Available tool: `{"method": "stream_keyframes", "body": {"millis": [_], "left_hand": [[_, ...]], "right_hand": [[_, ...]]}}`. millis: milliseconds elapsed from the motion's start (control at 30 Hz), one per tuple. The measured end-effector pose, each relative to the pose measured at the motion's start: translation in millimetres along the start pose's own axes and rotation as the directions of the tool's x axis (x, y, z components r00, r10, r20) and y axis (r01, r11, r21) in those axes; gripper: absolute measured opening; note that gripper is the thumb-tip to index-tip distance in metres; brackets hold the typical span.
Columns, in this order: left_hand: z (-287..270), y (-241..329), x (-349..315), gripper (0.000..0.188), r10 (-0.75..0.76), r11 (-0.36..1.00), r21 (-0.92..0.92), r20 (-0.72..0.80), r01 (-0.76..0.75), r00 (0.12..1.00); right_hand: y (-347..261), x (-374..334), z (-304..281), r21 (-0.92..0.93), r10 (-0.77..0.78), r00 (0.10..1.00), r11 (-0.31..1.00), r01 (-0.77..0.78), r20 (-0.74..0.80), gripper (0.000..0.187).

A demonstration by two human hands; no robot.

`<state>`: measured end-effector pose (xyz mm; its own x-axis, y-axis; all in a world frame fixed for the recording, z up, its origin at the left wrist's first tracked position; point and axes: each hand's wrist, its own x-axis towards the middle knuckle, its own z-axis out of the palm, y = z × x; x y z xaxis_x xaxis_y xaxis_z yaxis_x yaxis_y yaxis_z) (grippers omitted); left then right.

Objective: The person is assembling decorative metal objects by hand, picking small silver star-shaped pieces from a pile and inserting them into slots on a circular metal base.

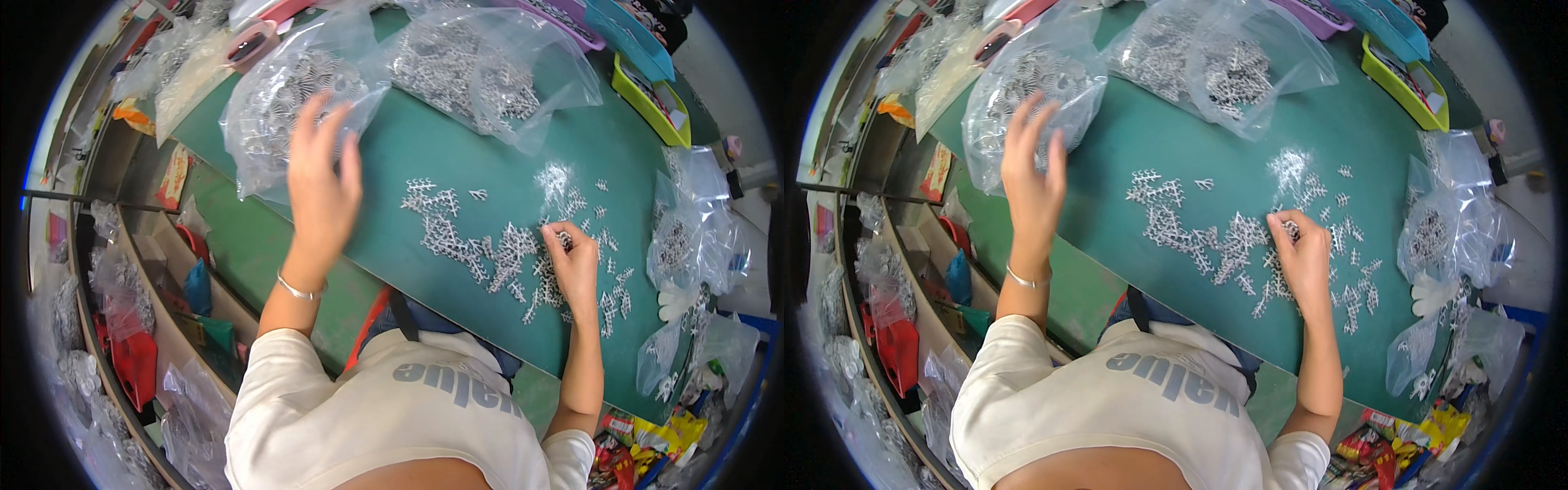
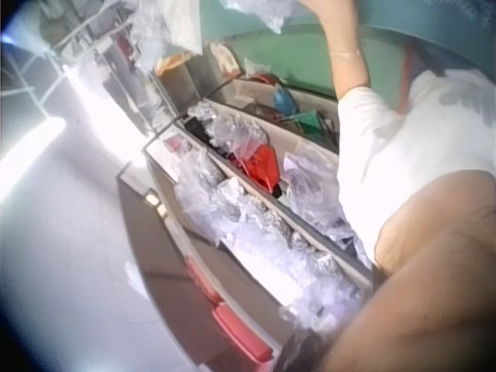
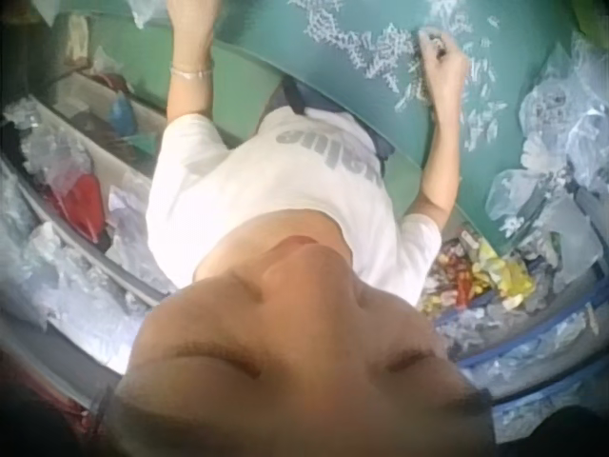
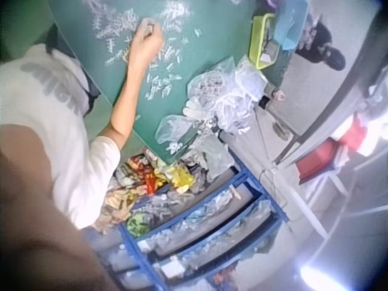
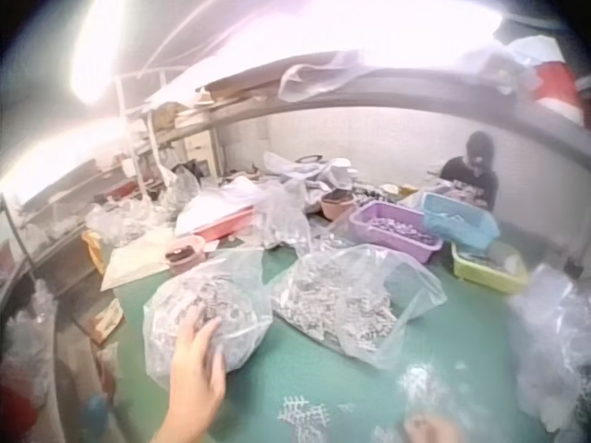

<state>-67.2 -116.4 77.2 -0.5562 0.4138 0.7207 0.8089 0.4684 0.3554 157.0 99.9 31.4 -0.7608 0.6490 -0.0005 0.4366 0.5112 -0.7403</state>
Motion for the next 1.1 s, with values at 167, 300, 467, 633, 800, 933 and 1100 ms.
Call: {"method": "stream_keyframes", "body": {"millis": [167,300,467,633,800,933,1100], "left_hand": [[20.9,48.4,-62.1,0.033,0.230,0.908,-0.420,0.514,0.009,0.826],[39.4,66.5,-82.8,0.034,0.295,0.934,-0.340,0.557,-0.111,0.777],[41.5,45.0,-92.2,0.024,0.287,0.922,-0.385,0.604,-0.043,0.744],[42.5,46.0,-96.0,0.019,0.225,0.916,-0.400,0.540,0.012,0.811],[46.6,44.9,-96.1,0.017,0.074,0.829,-0.518,0.475,0.210,0.877],[41.0,47.7,-90.6,0.011,-0.163,0.470,-0.673,0.569,0.571,0.806],[45.2,47.7,-83.8,0.017,-0.218,0.203,-0.703,0.646,0.682,0.731]], "right_hand": [[-6.0,-12.3,-1.1,0.070,-0.172,0.973,0.984,0.162,0.155,0.018],[-18.1,-21.8,9.4,-0.140,-0.361,0.909,0.909,0.393,0.210,0.018],[2.6,-17.5,-1.0,-0.348,-0.334,0.941,0.876,0.333,0.060,0.012],[-12.3,-40.4,4.3,-0.200,-0.335,0.935,0.914,0.352,0.116,0.019],[-13.8,-52.5,25.3,-0.255,-0.391,0.917,0.881,0.398,0.082,0.020],[-4.0,-49.6,6.2,0.001,-0.197,0.980,0.980,0.197,0.015,0.015],[7.9,-48.1,-8.3,-0.160,-0.166,0.974,0.977,0.141,-0.157,0.011]]}}
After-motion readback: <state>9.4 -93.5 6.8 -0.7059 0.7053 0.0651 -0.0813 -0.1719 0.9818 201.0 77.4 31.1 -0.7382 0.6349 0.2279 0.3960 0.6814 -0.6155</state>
